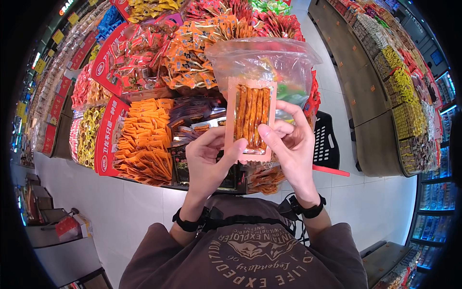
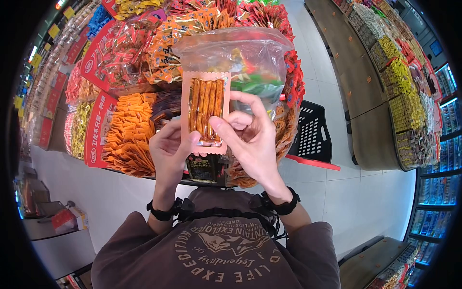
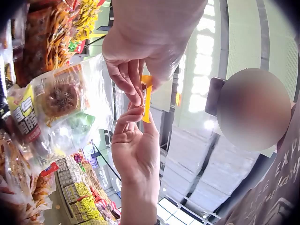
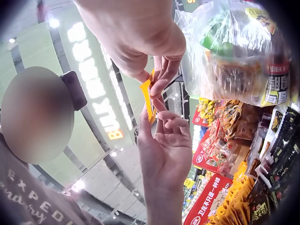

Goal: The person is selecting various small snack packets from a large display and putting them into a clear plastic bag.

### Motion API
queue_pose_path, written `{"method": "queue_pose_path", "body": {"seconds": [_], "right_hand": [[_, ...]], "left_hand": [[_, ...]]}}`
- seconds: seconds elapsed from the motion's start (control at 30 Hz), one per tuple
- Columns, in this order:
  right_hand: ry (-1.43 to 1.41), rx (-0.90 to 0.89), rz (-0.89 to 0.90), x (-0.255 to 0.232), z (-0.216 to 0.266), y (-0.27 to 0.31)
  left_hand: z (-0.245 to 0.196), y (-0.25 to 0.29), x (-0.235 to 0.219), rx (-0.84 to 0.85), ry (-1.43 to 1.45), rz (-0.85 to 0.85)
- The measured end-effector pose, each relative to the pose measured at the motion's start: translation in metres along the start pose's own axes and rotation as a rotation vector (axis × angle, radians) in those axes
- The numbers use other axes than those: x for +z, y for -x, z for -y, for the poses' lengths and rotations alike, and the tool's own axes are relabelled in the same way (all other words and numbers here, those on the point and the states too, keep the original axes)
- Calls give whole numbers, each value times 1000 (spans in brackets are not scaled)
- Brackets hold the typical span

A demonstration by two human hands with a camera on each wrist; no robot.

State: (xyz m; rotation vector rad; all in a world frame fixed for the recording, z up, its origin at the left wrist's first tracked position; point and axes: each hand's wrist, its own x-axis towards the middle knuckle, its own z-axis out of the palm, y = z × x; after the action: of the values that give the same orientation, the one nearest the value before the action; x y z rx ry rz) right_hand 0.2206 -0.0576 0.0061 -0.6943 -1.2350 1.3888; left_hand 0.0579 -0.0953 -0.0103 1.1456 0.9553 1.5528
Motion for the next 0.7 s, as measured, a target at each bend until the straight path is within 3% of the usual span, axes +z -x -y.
{"method": "queue_pose_path", "body": {"seconds": [0.17,0.27,0.33,0.4,0.47,0.53,0.6,0.7], "right_hand": [[-13,-6,17,-2,-7,0],[68,-103,-37,0,-10,-2],[367,-276,-91,2,-11,-5],[292,-264,-116,3,-10,-6],[455,-346,-29,0,-11,-5],[287,-179,46,5,-12,1],[204,-179,83,8,-12,2],[18,-87,66,11,-17,4]], "left_hand": [[0,3,-3,-10,-71,48],[-1,5,-4,28,-125,5],[-4,7,-7,4,-178,-62],[1,7,-13,46,-242,-81],[2,6,-13,82,-307,-95],[-3,2,-5,275,-501,-83],[-1,1,-2,336,-585,-93],[4,-3,-2,609,-928,-92]]}}
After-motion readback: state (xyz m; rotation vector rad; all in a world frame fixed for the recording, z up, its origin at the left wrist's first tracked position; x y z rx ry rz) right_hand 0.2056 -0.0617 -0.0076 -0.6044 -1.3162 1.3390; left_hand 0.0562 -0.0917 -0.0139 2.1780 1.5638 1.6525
